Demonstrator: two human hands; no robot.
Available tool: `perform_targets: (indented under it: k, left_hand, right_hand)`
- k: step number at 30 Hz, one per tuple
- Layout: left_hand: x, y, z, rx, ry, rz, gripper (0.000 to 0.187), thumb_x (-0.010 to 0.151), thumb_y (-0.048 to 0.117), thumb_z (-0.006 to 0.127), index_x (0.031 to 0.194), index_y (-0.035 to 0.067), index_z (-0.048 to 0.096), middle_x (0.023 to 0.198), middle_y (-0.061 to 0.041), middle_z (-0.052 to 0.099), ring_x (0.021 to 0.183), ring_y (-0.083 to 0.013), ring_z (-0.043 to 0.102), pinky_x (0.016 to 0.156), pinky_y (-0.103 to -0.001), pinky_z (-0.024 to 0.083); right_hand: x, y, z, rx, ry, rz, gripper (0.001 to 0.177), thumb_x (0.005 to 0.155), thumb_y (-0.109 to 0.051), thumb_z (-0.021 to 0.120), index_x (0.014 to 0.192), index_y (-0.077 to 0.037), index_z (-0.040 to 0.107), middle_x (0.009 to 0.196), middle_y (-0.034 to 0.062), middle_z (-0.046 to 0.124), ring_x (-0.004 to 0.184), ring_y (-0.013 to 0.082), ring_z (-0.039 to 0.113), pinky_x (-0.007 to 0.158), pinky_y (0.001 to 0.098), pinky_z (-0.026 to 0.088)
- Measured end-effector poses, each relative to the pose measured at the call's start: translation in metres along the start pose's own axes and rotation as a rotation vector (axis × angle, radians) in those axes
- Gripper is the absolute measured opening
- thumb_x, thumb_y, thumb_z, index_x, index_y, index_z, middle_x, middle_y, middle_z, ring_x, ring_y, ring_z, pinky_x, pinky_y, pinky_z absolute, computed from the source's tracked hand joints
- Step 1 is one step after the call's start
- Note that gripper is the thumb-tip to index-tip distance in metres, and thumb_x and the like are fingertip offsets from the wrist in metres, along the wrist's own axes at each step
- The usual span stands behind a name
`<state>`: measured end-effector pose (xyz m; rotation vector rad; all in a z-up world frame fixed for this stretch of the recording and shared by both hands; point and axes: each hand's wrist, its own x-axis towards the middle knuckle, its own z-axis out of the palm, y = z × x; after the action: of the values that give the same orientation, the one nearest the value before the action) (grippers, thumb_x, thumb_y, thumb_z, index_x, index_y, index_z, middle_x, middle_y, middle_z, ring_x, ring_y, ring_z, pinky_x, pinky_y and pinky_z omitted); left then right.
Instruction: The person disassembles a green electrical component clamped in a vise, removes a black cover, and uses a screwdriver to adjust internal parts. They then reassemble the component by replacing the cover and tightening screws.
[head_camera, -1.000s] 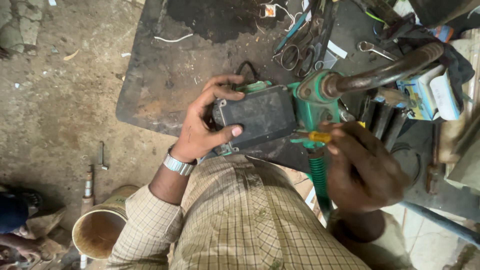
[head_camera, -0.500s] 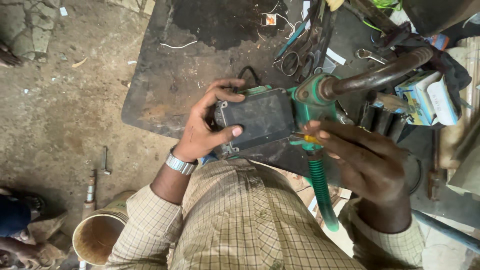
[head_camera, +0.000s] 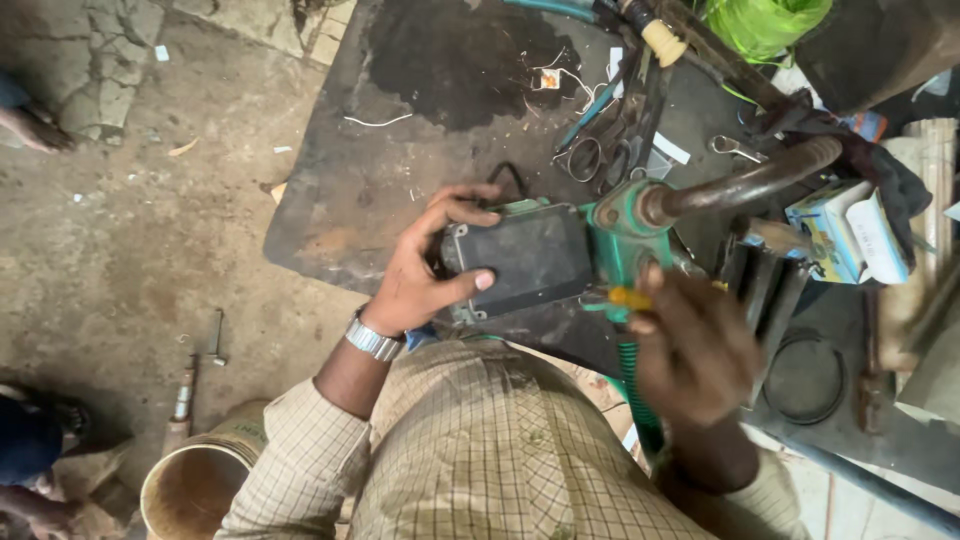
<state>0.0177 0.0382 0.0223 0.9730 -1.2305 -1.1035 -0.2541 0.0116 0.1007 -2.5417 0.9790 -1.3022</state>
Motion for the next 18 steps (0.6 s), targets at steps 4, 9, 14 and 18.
perform_targets:
  k: [4,9,14,18]
  left_hand:
    - [0.001,-0.001,0.0,-0.018,-0.007,0.013,0.046,0.083,0.016,0.082,0.125,0.008,0.064,0.151,-0.013,0.053,0.145,-0.0281,0.05,0.124,-0.043,0.038]
    - [0.0,-0.003,-0.001,-0.013,-0.006,0.024,0.046,0.083,0.016,0.082,0.125,0.008,0.064,0.151,-0.013,0.053,0.146,-0.0276,0.049,0.124,-0.042,0.038]
    - [-0.002,-0.005,-0.001,-0.017,-0.002,0.011,0.046,0.084,0.018,0.082,0.125,0.009,0.064,0.151,-0.013,0.053,0.145,-0.0273,0.05,0.123,-0.042,0.039]
    - [0.0,-0.006,-0.001,-0.024,0.001,0.003,0.046,0.084,0.019,0.083,0.125,0.009,0.064,0.152,-0.013,0.052,0.145,-0.0278,0.05,0.123,-0.043,0.039]
  right_hand:
    - [0.015,0.036,-0.019,0.271,-0.24,0.04,0.025,0.099,-0.007,0.063,0.122,0.003,0.07,0.12,0.0236,0.072,0.08,0.0193,0.072,0.059,0.0249,0.056]
    - [0.031,0.057,-0.033,0.517,-0.427,0.006,0.023,0.099,-0.004,0.059,0.117,0.001,0.071,0.121,0.0217,0.074,0.08,0.0162,0.075,0.06,0.0218,0.058]
    - [0.024,0.032,-0.026,0.19,-0.192,0.091,0.02,0.099,-0.004,0.073,0.119,-0.002,0.073,0.114,0.0148,0.075,0.081,0.0174,0.076,0.061,0.0242,0.058]
    - [0.02,0.02,-0.007,0.031,0.005,0.043,0.021,0.099,-0.004,0.077,0.119,0.002,0.072,0.112,0.0136,0.073,0.079,0.0183,0.073,0.059,0.0264,0.057]
